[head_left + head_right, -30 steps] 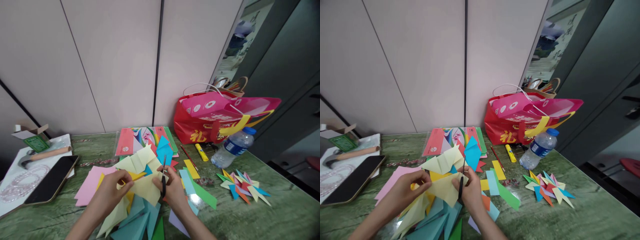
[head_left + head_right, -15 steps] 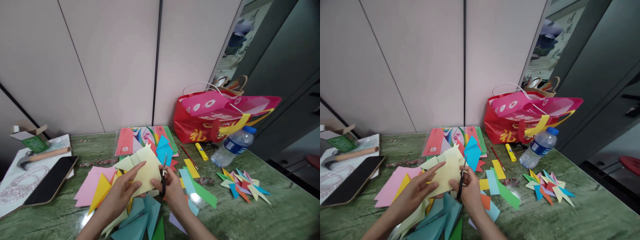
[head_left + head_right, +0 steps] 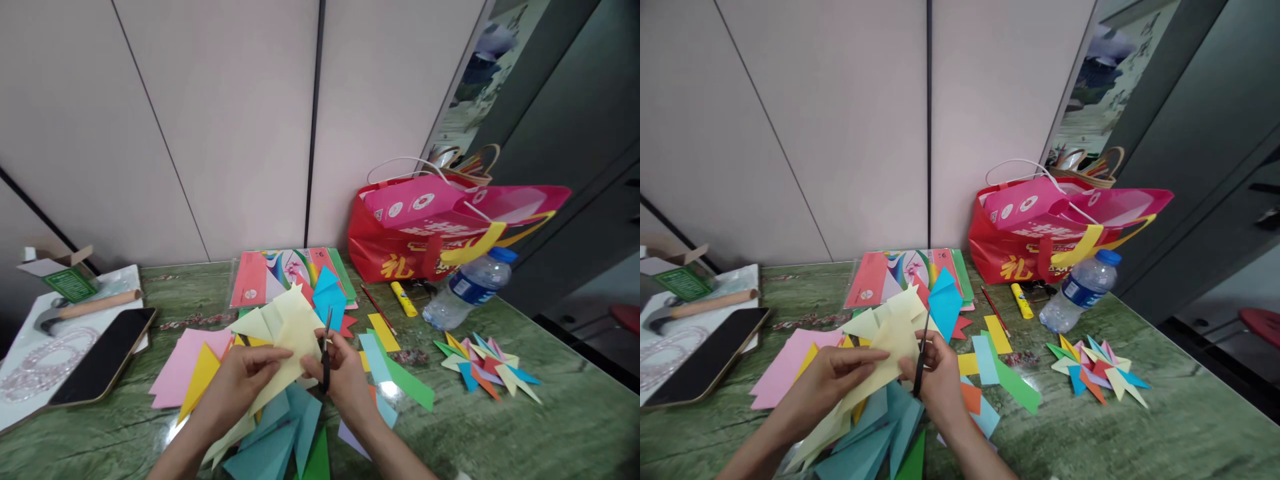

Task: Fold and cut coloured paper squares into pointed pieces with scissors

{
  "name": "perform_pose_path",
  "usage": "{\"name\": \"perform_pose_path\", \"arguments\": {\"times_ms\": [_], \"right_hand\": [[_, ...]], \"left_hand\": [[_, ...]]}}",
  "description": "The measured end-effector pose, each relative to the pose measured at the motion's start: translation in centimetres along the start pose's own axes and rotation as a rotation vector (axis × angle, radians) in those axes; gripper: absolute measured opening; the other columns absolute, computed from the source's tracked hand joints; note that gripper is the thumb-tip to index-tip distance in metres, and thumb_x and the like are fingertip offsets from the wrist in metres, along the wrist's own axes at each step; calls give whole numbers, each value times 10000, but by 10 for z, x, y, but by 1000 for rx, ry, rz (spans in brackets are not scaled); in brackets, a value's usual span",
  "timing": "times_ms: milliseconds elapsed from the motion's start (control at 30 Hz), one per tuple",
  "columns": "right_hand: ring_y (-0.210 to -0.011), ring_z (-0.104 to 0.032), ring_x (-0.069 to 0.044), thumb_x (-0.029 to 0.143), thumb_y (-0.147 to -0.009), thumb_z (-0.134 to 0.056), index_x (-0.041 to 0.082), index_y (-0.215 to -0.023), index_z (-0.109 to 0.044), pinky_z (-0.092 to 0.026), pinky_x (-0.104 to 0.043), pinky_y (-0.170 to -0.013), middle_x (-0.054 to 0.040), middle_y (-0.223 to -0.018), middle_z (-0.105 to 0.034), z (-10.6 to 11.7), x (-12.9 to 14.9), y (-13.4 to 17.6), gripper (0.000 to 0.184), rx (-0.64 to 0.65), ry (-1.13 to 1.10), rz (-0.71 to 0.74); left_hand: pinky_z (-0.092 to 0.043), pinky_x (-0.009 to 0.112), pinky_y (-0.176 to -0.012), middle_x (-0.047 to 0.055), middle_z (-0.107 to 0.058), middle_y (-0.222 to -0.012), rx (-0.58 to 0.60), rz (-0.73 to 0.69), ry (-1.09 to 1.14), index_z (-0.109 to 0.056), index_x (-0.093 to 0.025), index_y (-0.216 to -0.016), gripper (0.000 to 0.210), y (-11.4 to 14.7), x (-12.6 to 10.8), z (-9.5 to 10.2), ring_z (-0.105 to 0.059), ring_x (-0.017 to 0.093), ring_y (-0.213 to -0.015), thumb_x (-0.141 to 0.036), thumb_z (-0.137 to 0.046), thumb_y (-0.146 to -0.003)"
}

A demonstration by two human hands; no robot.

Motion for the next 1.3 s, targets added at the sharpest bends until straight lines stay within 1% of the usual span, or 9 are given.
{"name": "perform_pose_path", "arguments": {"times_ms": [133,233,300,367,633,900,1100,1200,1300], "right_hand": [[-552,-545,-116,409,-538,-795,191,-887,-555,-467,-245,-532,42,-654,-575,-3,0,1,476,50,-8,6],[-588,-526,-108,384,-605,-770,169,-893,-592,-410,-230,-559,25,-680,-582,-12,-1,6,401,245,58,4],[-608,-521,-106,364,-599,-781,165,-888,-600,-392,-228,-583,25,-690,-585,-19,-2,13,396,378,79,-30],[-600,-514,-100,355,-566,-802,167,-887,-593,-381,-226,-586,29,-693,-586,-23,-1,19,427,446,78,-82],[-597,-508,-97,361,-535,-822,148,-888,-580,-390,-234,-598,34,-684,-574,-26,3,25,478,471,91,-159],[-602,-519,-98,323,-489,-857,134,-895,-579,-397,-241,-601,36,-685,-574,-23,-6,22,527,479,75,-210],[-604,-514,-97,333,-492,-856,132,-899,-573,-403,-242,-601,32,-684,-576,-23,-4,22,535,504,69,-202],[-611,-514,-97,333,-496,-855,130,-905,-573,-404,-242,-606,30,-687,-579,-24,-3,23,537,506,62,-202],[-607,-518,-97,330,-491,-857,131,-903,-575,-403,-243,-608,36,-674,-578,-24,-2,23,538,507,46,-205]], "left_hand": [[-436,218,-497,31,-703,-690,-213,8,114,-745,-166,-926,324,1,5,15,-560,141,-556,-333,-629,-673],[-379,195,-437,-17,-595,-538,-308,27,174,-703,-130,-1024,438,4,7,25,-464,95,-456,-341,-688,-640],[-371,194,-428,-34,-550,-507,-333,34,191,-689,-125,-1050,484,6,6,28,-445,91,-447,-337,-714,-616],[-350,187,-410,-54,-498,-471,-351,24,183,-697,-126,-1030,480,7,5,30,-417,83,-432,-331,-729,-597],[-388,188,-415,-56,-501,-476,-400,-50,121,-719,-151,-987,417,7,2,36,-459,94,-445,-297,-731,-597],[-509,202,-533,-7,-701,-678,-350,1,268,-693,-162,-1021,421,10,-6,34,-670,160,-577,-237,-752,-611],[-528,192,-532,10,-744,-746,-248,8,336,-710,-176,-986,381,9,-5,30,-693,165,-554,-230,-765,-613],[-550,215,-535,34,-749,-884,-167,24,332,-727,-202,-963,346,9,-3,26,-700,189,-629,-246,-759,-622],[-572,242,-571,47,-714,-1046,-143,15,316,-730,-225,-963,335,9,-1,25,-696,214,-728,-258,-749,-630]]}}
Point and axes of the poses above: each hand's wrist, its own y-axis away from the middle knuckle, its own z-axis out of the back of the hand, x = y × z, the point moved 4 cm from there along -y, towards the middle knuckle
